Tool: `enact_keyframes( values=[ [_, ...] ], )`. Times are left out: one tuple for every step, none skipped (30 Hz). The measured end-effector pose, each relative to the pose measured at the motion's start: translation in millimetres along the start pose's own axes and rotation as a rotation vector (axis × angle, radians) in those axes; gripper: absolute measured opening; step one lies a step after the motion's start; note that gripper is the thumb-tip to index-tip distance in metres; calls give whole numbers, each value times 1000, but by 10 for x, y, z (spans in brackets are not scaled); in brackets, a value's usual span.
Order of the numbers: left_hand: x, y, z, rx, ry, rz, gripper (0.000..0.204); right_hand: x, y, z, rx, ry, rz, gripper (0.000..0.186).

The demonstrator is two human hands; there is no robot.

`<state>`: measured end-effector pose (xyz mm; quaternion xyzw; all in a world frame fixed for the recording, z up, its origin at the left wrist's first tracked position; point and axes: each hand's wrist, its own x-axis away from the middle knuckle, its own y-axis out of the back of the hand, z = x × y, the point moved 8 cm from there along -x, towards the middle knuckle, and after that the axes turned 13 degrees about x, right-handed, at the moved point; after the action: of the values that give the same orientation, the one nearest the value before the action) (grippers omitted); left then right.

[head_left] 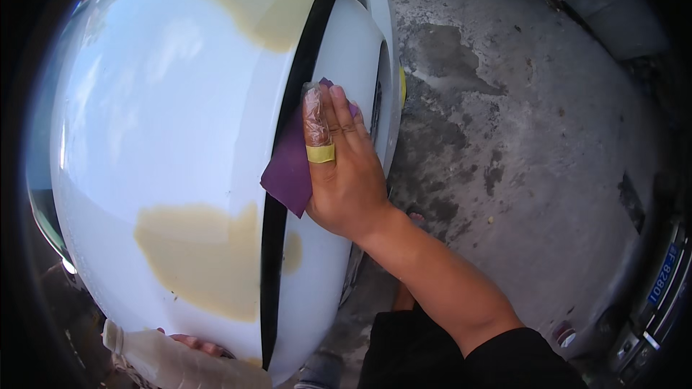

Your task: The person sands the white hood of a car using a purple sanding block while continuously pouring liquid from a plastic bottle onto the surface. The person moves the sanding block across different areas of the hood, including near the edges and the central emblem.

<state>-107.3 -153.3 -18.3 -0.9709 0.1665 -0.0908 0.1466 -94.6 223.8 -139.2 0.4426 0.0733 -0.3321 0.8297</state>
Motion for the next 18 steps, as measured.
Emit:
enact_keyframes(
  values=[
    [-12, -71, 20, -2, 20, 21, 117, 75, -18, 20, -8, -9, 26, 61],
    [-34, -135, 41, 4, 33, 43, 116, 145, -18, 47, -11, -11, 49, 61],
    [-54, -144, 32, 0, 23, 41, 116, 362, -53, 135, -52, -9, 86, 60],
    [-52, -151, 24, -6, 14, 37, 116, 434, 17, 216, -97, -6, 92, 60],
    [-49, -156, 18, -12, 5, 32, 116, 407, 12, 197, -94, 2, 88, 59],
    [-46, -161, 12, -19, -4, 27, 116, 348, -4, 155, -91, 9, 84, 59],
    [-47, -167, -1, -29, -13, 26, 116, 197, 3, 98, -87, 21, 59, 59],
    [-63, -188, 3, -38, -13, 33, 116, 14, 3, 16, -83, 30, 33, 59],
    [-61, -209, 3, -48, -13, 35, 116, -70, 13, -21, -79, 39, 8, 58],
    [-71, -256, 29, -51, -2, 41, 115, -4, -10, 9, -70, 34, 39, 59],
    [-79, -279, 45, -54, 8, 48, 115, 142, -21, 80, -60, 29, 69, 59],
    [-92, -278, 37, -59, 0, 53, 115, 286, -25, 158, -47, 30, 99, 60],
    [-88, -279, 28, -64, -12, 55, 115, 418, 20, 262, -92, 42, 104, 61],
    [-84, -276, 17, -70, -23, 57, 114, 424, 4, 234, -92, 58, 84, 61],
    [-78, -265, 7, -78, -29, 62, 114, 357, 17, 202, -92, 68, 64, 61],
    [-80, -253, -4, -89, -37, 68, 114, 260, 13, 155, -94, 77, 41, 61],
    [-76, -247, -12, -101, -44, 75, 114, 75, -3, 58, -70, 95, 29, 62],
    [-77, -254, -1, -93, -38, 85, 114, 49, -4, 45, -61, 90, 23, 62]
  ],
)
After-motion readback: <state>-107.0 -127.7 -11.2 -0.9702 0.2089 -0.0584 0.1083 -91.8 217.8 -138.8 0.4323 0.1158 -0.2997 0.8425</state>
